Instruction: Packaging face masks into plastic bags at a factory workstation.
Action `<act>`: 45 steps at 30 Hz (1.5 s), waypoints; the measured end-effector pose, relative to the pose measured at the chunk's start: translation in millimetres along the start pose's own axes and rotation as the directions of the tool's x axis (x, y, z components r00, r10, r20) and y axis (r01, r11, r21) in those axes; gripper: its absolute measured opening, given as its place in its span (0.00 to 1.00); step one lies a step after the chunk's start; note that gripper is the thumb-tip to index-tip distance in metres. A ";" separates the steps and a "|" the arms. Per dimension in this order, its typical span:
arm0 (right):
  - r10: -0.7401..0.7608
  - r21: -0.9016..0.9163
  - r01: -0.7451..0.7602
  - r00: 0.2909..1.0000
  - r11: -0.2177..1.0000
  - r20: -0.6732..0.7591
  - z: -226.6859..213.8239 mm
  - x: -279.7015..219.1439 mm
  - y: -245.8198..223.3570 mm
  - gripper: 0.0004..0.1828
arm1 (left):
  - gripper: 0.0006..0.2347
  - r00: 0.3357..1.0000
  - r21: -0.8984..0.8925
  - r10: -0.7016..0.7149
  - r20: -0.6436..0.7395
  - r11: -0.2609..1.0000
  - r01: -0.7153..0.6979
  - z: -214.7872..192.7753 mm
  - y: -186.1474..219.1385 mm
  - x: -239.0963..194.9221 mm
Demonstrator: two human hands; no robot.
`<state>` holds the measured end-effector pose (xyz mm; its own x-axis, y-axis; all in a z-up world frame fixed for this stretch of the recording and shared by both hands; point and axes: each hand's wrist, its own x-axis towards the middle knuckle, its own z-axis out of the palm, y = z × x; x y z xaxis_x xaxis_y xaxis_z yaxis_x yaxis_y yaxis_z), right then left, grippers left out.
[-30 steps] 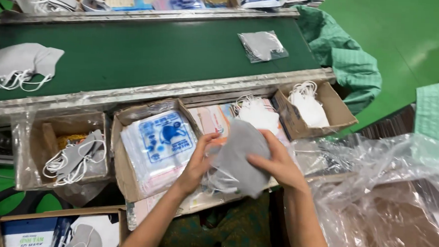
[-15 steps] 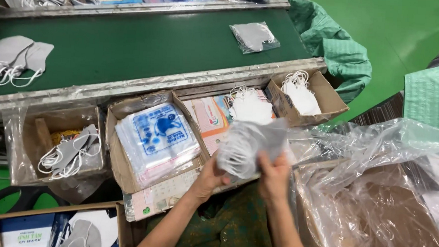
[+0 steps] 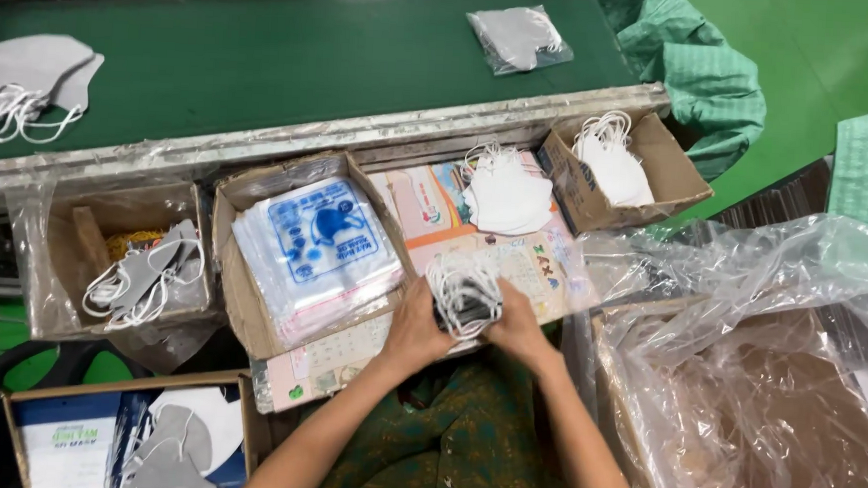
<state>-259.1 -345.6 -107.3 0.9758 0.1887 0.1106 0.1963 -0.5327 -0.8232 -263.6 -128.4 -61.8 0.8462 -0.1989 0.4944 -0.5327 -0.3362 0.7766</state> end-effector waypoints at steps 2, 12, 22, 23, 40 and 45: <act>0.048 0.049 -0.048 0.999 0.998 0.000 -13.2 1.4 -23.4 0.32 | 0.32 1.000 0.023 0.027 -0.008 0.999 -0.027 -2.3 -1.9 12.7; -0.037 0.264 0.004 0.992 0.964 0.120 5.4 -2.9 -15.3 0.41 | 0.14 0.912 -0.105 -0.020 0.409 0.992 0.069 0.2 -13.3 -11.6; 0.057 0.231 -0.075 0.995 0.970 0.082 19.5 -12.9 -19.3 0.28 | 0.14 0.995 -0.368 -0.098 0.032 0.924 0.103 -47.5 -19.3 23.0; 0.084 0.283 -0.070 0.996 0.957 -0.039 13.4 -13.3 -28.4 0.28 | 0.10 0.990 -0.120 -0.130 -0.055 0.985 0.123 -61.3 -32.8 25.0; 0.245 0.550 -0.140 0.962 0.824 -0.121 27.0 -31.5 -78.9 0.24 | 0.02 0.993 0.340 0.076 -0.088 0.940 -0.042 -102.7 -21.8 59.4; 0.440 0.825 -0.138 0.887 0.548 -0.143 33.5 -12.2 -96.2 0.23 | 0.03 0.984 0.155 0.025 -0.174 0.988 0.002 -81.4 19.1 55.1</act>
<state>-293.1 -269.0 -48.1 0.9653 -0.1852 -0.1841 -0.1070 0.3626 -0.9258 -228.1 -70.8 12.1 0.8177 -0.0440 0.5739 -0.5225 -0.4752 0.7080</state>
